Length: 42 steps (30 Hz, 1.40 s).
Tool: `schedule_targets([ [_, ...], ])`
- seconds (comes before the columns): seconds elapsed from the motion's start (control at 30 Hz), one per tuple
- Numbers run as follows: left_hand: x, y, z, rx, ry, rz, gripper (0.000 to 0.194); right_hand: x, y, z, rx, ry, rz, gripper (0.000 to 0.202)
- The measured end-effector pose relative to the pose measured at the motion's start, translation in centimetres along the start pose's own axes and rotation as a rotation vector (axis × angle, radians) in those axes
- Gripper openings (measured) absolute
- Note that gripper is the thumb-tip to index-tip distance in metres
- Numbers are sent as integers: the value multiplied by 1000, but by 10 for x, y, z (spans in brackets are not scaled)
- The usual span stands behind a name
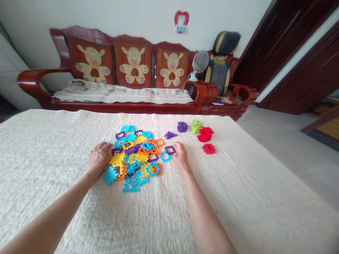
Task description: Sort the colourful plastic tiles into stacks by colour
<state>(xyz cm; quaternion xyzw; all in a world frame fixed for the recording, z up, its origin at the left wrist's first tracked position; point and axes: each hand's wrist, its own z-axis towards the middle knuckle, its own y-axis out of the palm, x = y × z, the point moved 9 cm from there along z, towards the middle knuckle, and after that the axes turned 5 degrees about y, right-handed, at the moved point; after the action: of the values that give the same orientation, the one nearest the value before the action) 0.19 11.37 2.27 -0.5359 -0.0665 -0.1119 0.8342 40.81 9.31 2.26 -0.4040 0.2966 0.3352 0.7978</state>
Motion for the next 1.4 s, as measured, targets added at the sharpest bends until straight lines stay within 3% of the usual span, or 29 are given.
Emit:
schedule_targets([
  [0.17, -1, 0, 0, -2, 1, 6, 37, 14, -20, 6, 18, 91, -115, 45],
  [0.37, 1, 1, 0, 1, 25, 2, 36, -4, 5, 1, -293, -38, -213, 58],
  [0.53, -4, 5, 0, -7, 28, 9, 36, -10, 14, -2, -391, -27, -315, 57],
  [0.77, -4, 6, 0, -30, 17, 10, 37, -6, 11, 1, -323, -42, -240, 53],
  [1.0, 2, 0, 0, -8, 29, 15, 37, -11, -4, 6, -113, -76, -91, 56],
  [1.4, 0, 0, 0, 0, -4, -11, 36, 2, -3, 7, -57, 12, -178, 56],
])
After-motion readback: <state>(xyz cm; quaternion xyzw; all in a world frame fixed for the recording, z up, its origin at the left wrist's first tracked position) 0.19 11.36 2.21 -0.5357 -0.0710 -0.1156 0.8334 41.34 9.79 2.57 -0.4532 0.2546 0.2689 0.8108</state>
